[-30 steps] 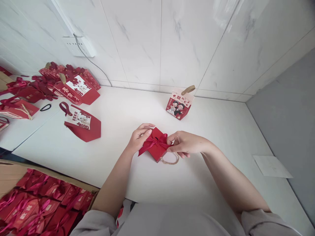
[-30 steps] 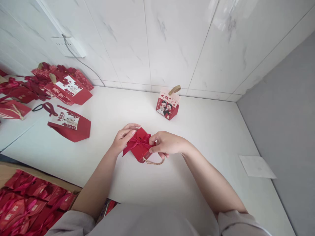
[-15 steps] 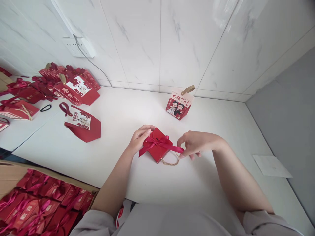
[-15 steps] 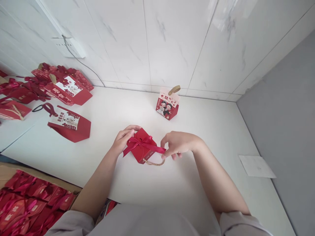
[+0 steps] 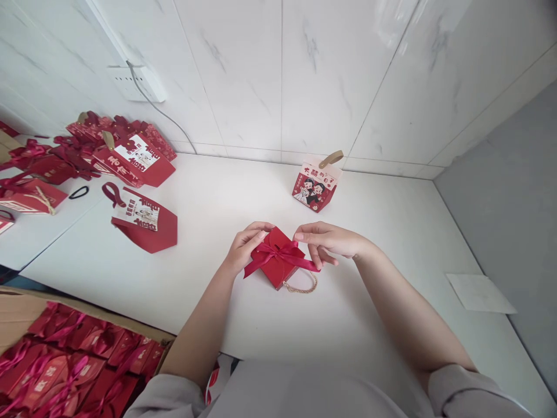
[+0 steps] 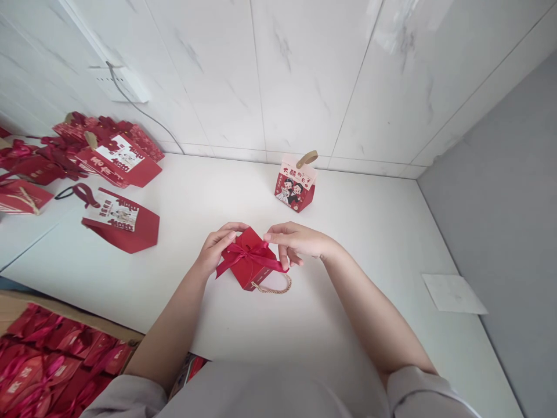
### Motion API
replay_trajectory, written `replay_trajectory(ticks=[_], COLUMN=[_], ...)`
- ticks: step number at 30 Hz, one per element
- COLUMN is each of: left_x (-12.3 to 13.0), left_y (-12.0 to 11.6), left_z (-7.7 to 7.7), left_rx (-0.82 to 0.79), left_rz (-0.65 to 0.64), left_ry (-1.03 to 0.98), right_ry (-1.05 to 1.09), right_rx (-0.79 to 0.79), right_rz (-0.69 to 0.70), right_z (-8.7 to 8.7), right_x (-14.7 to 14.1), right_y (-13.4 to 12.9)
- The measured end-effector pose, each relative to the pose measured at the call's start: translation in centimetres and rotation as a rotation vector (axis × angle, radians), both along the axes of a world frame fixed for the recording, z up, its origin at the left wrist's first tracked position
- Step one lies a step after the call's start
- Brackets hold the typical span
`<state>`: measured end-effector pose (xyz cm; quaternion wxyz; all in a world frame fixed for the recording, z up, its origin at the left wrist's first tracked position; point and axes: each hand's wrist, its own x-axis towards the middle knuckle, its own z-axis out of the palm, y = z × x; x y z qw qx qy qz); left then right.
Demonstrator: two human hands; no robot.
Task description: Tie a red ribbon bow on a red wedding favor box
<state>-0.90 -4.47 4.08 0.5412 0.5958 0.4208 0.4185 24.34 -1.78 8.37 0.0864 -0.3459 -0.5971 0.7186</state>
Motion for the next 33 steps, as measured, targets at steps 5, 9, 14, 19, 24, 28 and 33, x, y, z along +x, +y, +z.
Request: replay_trajectory(ticks=[5, 9, 14, 19, 24, 28, 33], left_x=[-0.1, -0.1, -0.6, -3.3, -6.0, -5.9, -4.9], left_y=[0.0, -0.2, -0.5, -0.3, 0.0, -0.1, -0.1], left_z=[0.0, 0.2, 1.3, 1.9, 1.7, 1.8, 2.1], left_rx=[0.029, 0.054, 0.095, 0.113, -0.161, -0.286, -0.193], left_rz=[-0.019, -0.011, -0.001, 0.133, -0.181, -0.483, -0.534], left_ry=[0.051, 0.111, 0.211, 0.476, 0.562, 0.425, 0.363], right_ry=[0.045, 0.033, 0.017, 0.076, 0.102, 0.092, 0.084], right_rx=[0.003, 0.001, 0.032, 0.005, -0.008, -0.011, -0.027], right_rz=[0.059, 0.093, 0.141, 0.126, 0.192, 0.204, 0.197], right_z=[0.0, -0.3, -0.7, -0.6, -0.6, -0.9, -1.1], right_x=[-0.5, -0.5, -0.5, -0.4, -0.4, -0.4, -0.5], right_y=[-0.3, -0.2, -0.1, -0.1, -0.1, 0.0, 0.1])
